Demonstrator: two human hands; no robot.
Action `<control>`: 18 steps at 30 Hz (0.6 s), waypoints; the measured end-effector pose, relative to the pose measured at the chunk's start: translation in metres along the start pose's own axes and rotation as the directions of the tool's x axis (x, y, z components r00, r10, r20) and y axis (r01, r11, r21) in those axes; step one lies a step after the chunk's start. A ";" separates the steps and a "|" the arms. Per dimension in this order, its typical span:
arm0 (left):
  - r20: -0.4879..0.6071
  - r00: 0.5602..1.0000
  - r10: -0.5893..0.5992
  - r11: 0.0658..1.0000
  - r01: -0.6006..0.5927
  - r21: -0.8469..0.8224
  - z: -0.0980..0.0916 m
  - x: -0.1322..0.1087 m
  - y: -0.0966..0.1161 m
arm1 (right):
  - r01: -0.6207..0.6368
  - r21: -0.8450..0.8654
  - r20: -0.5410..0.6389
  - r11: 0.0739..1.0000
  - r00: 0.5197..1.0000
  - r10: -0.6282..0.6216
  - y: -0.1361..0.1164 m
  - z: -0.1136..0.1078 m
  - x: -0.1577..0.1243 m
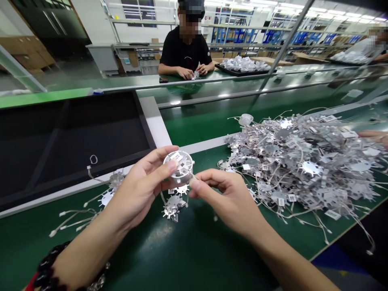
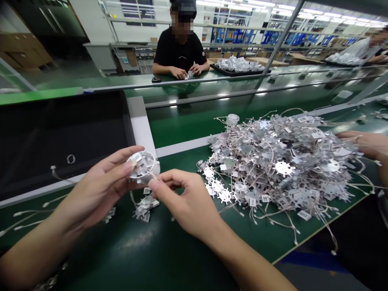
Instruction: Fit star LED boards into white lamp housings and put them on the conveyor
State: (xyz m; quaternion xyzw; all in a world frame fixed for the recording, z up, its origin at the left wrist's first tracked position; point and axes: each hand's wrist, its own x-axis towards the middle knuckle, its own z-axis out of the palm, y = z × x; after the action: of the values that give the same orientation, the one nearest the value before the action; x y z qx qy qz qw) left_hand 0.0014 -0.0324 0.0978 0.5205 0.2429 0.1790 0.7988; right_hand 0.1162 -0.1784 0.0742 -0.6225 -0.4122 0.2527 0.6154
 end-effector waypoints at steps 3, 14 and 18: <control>0.003 0.998 -0.067 0.996 0.067 -0.058 -0.001 0.000 0.000 | 0.057 -0.064 -0.014 0.996 0.998 -0.058 0.000 0.000 -0.001; 0.004 0.976 -0.216 0.955 0.212 -0.208 0.004 0.001 -0.005 | 0.291 -0.300 -0.011 0.909 0.951 -0.308 0.006 0.003 -0.005; -0.012 0.976 -0.218 0.957 0.211 -0.199 0.005 0.002 -0.006 | 0.299 -0.278 -0.004 0.913 0.950 -0.312 0.006 0.003 -0.006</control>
State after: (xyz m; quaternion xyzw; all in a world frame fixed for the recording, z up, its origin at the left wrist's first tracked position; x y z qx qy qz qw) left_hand 0.0060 -0.0375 0.0935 0.4065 0.2925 0.1232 0.8568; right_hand 0.1119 -0.1812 0.0668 -0.6354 -0.5205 0.0788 0.5649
